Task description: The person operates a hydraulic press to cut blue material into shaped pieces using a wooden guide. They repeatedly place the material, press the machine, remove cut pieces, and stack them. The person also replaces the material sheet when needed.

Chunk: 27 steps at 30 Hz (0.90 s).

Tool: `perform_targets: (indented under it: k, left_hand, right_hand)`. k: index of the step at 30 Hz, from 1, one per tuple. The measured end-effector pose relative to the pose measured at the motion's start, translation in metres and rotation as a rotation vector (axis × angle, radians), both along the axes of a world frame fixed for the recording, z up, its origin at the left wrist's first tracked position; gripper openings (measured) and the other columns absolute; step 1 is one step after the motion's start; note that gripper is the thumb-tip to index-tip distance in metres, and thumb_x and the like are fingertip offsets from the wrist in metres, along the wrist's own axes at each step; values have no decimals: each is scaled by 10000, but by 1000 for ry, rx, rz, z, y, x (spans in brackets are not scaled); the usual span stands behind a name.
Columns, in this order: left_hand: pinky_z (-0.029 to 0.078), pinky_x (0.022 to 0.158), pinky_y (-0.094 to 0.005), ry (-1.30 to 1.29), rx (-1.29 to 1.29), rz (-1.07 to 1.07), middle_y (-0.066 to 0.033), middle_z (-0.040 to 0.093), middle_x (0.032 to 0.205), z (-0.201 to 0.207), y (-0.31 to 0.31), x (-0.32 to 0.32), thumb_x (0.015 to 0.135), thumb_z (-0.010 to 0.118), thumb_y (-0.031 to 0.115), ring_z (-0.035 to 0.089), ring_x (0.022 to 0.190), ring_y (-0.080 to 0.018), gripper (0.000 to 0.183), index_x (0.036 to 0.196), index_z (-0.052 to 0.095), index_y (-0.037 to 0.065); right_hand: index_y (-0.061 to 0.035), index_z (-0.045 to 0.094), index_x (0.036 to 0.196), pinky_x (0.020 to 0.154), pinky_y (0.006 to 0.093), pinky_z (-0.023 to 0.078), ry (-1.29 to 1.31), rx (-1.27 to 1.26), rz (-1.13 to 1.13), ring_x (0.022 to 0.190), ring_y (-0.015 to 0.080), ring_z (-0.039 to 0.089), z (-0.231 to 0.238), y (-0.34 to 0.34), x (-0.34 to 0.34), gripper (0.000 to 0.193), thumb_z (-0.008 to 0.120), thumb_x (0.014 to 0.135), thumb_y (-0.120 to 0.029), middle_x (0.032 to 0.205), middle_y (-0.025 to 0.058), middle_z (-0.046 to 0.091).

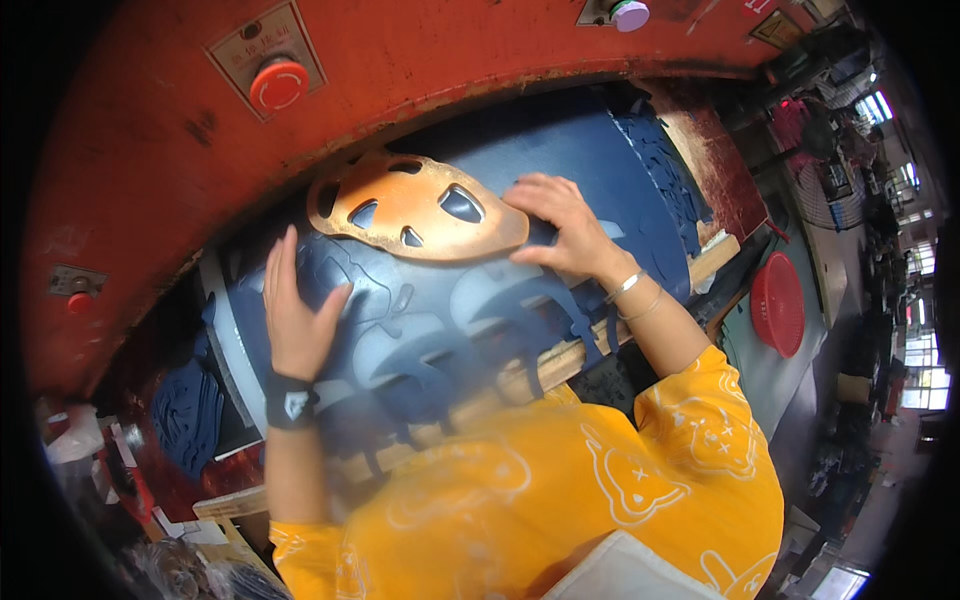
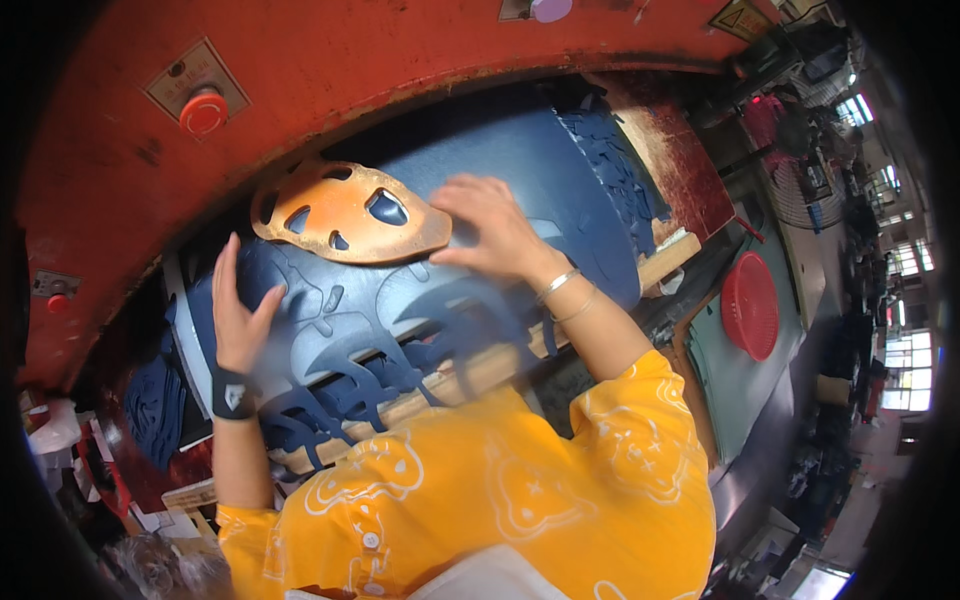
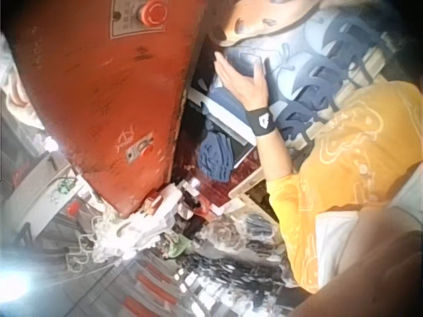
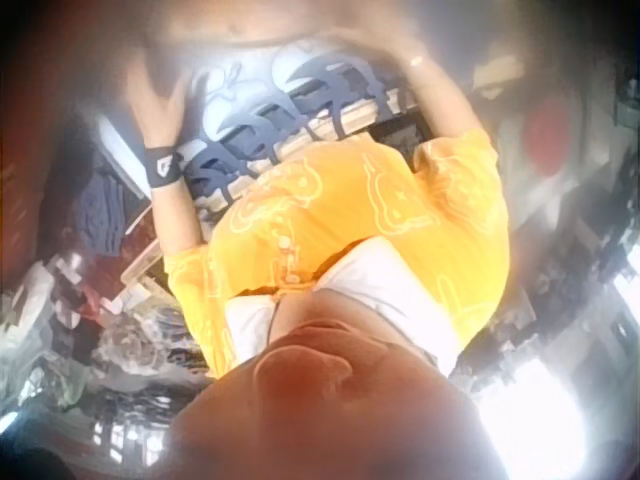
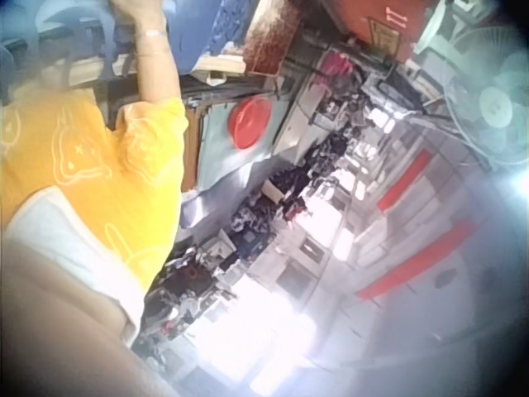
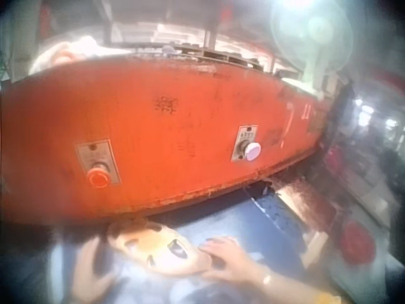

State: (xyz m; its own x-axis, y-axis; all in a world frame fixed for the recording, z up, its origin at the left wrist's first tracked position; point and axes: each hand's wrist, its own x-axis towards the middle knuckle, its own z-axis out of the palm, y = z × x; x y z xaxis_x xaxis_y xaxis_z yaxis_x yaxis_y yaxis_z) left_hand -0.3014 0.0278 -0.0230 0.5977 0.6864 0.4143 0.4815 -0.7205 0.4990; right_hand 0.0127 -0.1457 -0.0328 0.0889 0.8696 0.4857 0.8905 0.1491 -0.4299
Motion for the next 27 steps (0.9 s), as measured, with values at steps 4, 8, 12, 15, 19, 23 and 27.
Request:
perform_targets:
  k: [4,8,12,15,19,23,27]
  left_hand:
    - [481,787,-271,-461,-719,99,-54,625,953,2,-112,-29,805,646,13,591,879,-133,189,988,601,12]
    - [429,728,-365,-96,-102,-244,-112,621,828,-34,-164,-19,692,721,92,586,773,-301,182,835,619,44]
    - [432,688,-376,-196,5,-213,-85,619,763,-54,-165,-15,688,728,87,584,761,-294,136,721,602,48]
    - [438,691,-382,-162,19,-164,-93,599,761,-53,-167,-15,709,723,98,570,774,-296,128,713,607,46]
    - [432,705,-383,-77,27,-105,-89,568,778,-51,-174,-13,724,735,172,542,789,-289,148,738,642,58]
    - [431,716,-386,-6,33,-51,-71,567,760,-56,-174,-11,720,738,195,541,788,-275,151,726,659,66]
    - [413,695,-387,17,24,-21,-84,560,752,-57,-175,-9,755,713,210,527,782,-284,157,723,658,66]
  right_hand:
    - [-37,528,1277,1067,422,314,124,542,-343,1292,340,394,9,2,22,549,661,833,-331,1375,186,435]
    - [-4,288,1429,1118,485,145,56,814,-587,1365,404,219,61,22,52,705,561,903,-386,1447,268,278]
    - [-27,217,1459,1116,518,138,-1,766,-689,1373,418,173,100,51,56,769,560,895,-420,1462,285,214]
    - [13,203,1452,1119,510,144,45,844,-579,1367,428,188,89,27,49,794,574,890,-407,1460,291,223]
    - [44,271,1413,1114,460,182,124,721,-486,1349,377,256,39,-64,31,652,550,918,-277,1442,242,308]
    - [-64,638,997,871,356,449,139,-53,-164,972,280,576,-4,-135,-17,189,631,842,-172,959,119,618]
    - [-116,646,996,868,378,368,-160,-166,-110,1010,263,530,-20,-153,-42,268,692,788,-278,1051,88,557]
